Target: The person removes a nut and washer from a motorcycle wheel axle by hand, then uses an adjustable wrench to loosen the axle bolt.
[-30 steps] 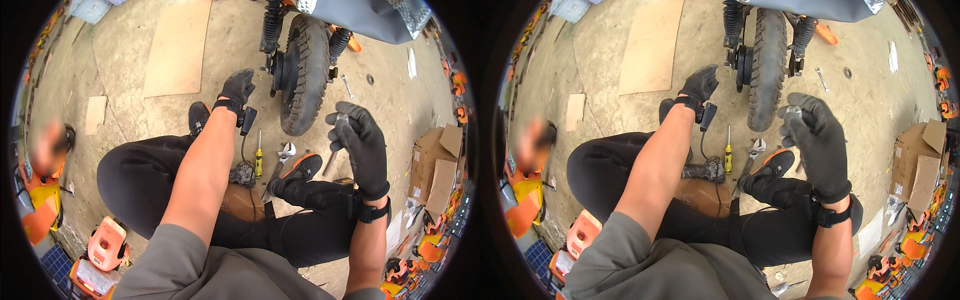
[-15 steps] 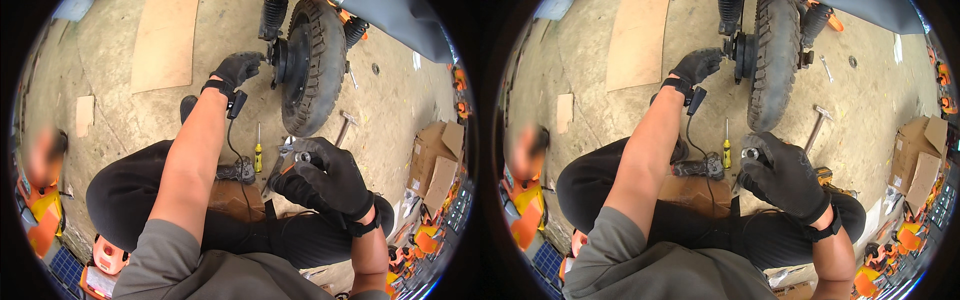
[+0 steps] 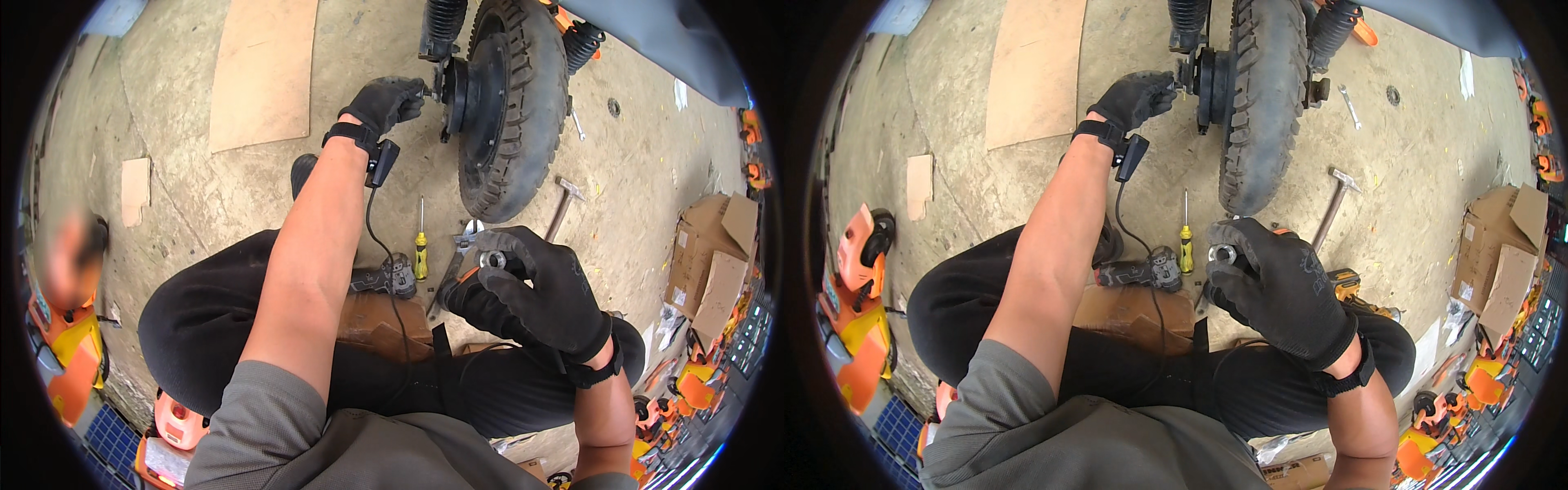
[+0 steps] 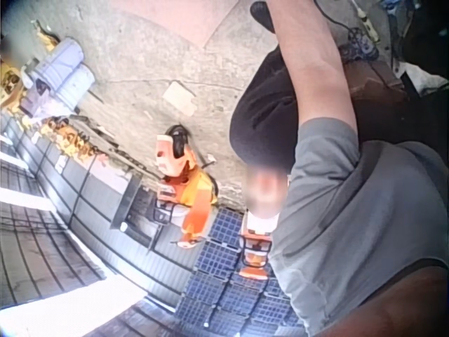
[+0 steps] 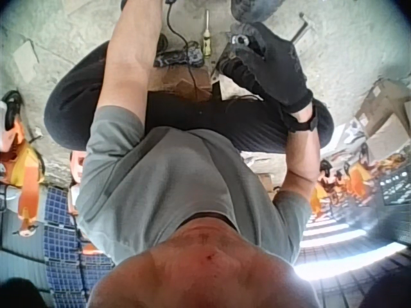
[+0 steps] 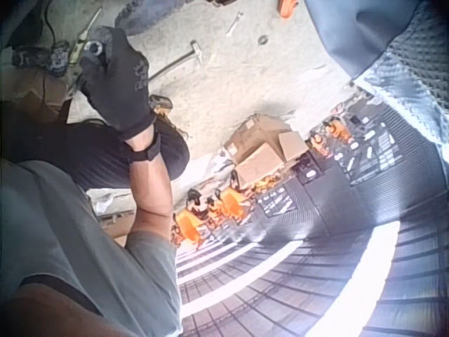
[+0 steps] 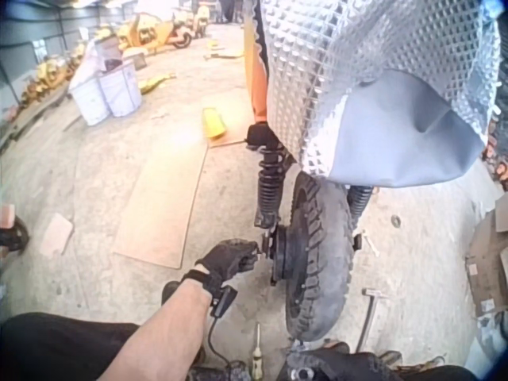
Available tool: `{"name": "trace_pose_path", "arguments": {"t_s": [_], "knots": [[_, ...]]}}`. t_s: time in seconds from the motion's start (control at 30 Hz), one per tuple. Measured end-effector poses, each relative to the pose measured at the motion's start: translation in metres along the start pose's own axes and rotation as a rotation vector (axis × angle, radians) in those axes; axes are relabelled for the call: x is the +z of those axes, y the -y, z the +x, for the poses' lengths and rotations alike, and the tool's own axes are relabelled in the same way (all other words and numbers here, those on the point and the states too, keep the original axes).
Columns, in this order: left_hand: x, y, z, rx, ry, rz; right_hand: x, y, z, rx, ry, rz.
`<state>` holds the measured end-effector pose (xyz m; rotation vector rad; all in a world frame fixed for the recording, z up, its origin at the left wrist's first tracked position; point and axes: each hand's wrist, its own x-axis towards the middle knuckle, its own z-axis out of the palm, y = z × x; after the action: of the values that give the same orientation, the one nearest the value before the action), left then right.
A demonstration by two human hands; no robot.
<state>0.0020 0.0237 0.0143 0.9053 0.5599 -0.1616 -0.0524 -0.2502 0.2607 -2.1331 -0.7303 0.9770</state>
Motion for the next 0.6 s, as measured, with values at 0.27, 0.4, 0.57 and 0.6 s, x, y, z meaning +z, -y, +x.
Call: {"name": "trace_pose_path", "arguments": {"t_s": [0.27,0.4,0.57,0.6], "knots": [[0.002,0.0,-0.003,0.025,-0.007,-0.036,0.0,-0.002,0.0,-0.029,-0.014,-0.038],[0.002,-0.002,-0.001,-0.03,-0.033,0.064,0.0,-0.003,0.002,-0.032,-0.017,-0.048],[0.003,-0.006,-0.001,-0.037,0.009,0.062,-0.002,-0.002,0.0,-0.028,-0.007,-0.061],[0.003,-0.005,-0.002,-0.023,0.0,0.039,-0.002,-0.002,0.001,-0.033,-0.008,-0.063]]}}
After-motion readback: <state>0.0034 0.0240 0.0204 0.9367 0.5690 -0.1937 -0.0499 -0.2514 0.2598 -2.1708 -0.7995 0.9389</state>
